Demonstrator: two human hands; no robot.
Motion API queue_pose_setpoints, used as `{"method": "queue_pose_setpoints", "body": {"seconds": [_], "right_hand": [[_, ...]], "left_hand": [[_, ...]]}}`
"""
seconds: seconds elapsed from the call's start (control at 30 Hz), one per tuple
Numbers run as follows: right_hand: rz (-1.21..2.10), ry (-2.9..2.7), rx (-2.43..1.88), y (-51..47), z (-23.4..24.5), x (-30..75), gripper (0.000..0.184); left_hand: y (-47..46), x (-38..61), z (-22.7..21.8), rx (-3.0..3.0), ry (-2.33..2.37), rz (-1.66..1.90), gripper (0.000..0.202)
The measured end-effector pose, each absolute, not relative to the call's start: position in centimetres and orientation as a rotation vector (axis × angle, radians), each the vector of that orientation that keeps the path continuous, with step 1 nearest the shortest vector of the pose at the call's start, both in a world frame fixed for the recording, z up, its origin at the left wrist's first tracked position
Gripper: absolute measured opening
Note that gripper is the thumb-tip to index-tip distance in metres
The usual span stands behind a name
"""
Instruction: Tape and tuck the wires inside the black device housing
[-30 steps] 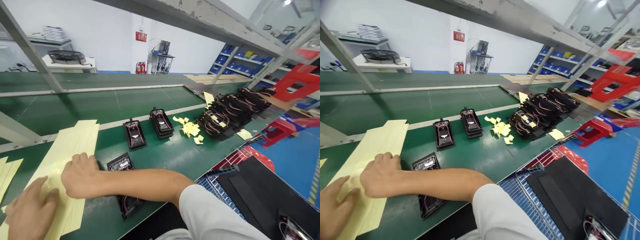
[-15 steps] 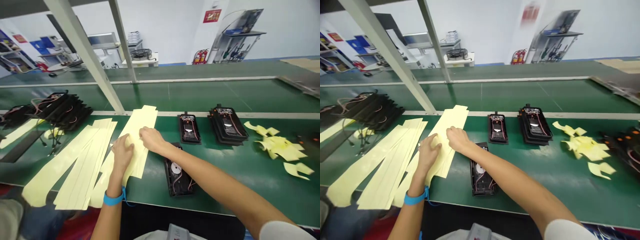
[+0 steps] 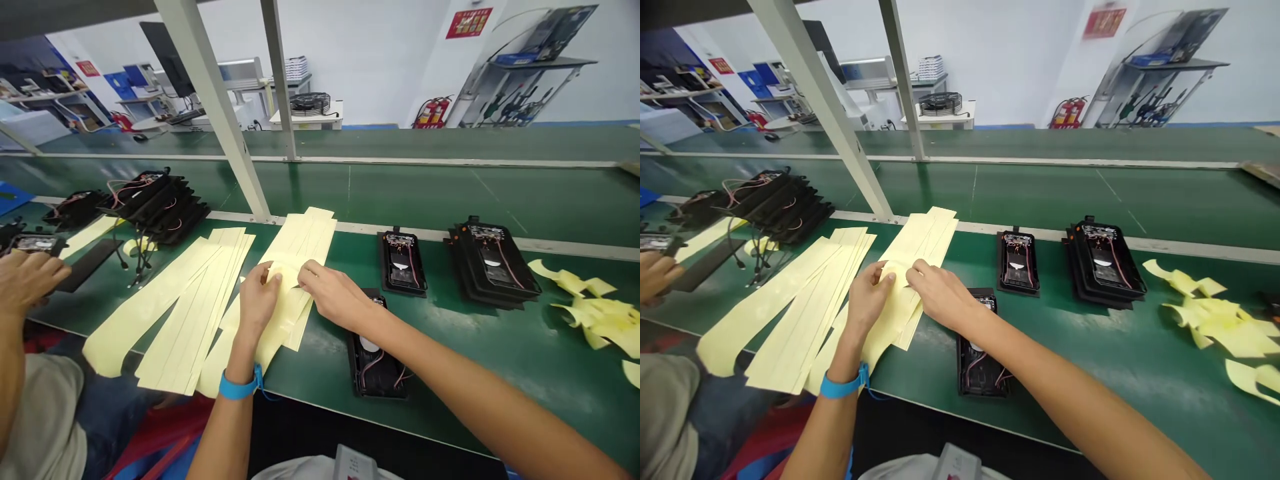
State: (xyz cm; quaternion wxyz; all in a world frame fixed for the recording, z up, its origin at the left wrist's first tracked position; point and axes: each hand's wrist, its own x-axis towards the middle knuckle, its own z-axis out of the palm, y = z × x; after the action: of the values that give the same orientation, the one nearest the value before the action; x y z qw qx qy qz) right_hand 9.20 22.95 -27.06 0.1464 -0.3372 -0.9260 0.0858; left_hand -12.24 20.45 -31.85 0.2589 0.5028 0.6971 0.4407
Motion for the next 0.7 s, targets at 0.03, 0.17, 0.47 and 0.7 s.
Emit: {"method": "queue_pose_setpoints", "body": {"seconds": [0.03, 0.17, 0.47, 0.7], "right_hand": [[0.208, -2.666, -0.94, 22.4, -27.2, 9.3, 0.028], [0.074, -2.627, -0.808, 20.5, -27.2, 10.0, 0.038], [-0.001, -2.432, -0.694, 14.6, -24.6, 13.0, 0.032], [0.801, -1.51, -1.019, 10.0, -24.5, 15.7, 0.073]], "left_hand": [[20.4, -12.2, -31.7, 1.353, 1.877, 1.196, 0.048], [20.1, -12.2, -31.2, 1.334, 1.848, 1.215, 0.046], [18.5, -13.0, -28.7, 1.444, 1.863, 1.307, 0.058], [16.0, -12.1, -23.8, 1.559, 1.825, 1.535, 0.05]]}}
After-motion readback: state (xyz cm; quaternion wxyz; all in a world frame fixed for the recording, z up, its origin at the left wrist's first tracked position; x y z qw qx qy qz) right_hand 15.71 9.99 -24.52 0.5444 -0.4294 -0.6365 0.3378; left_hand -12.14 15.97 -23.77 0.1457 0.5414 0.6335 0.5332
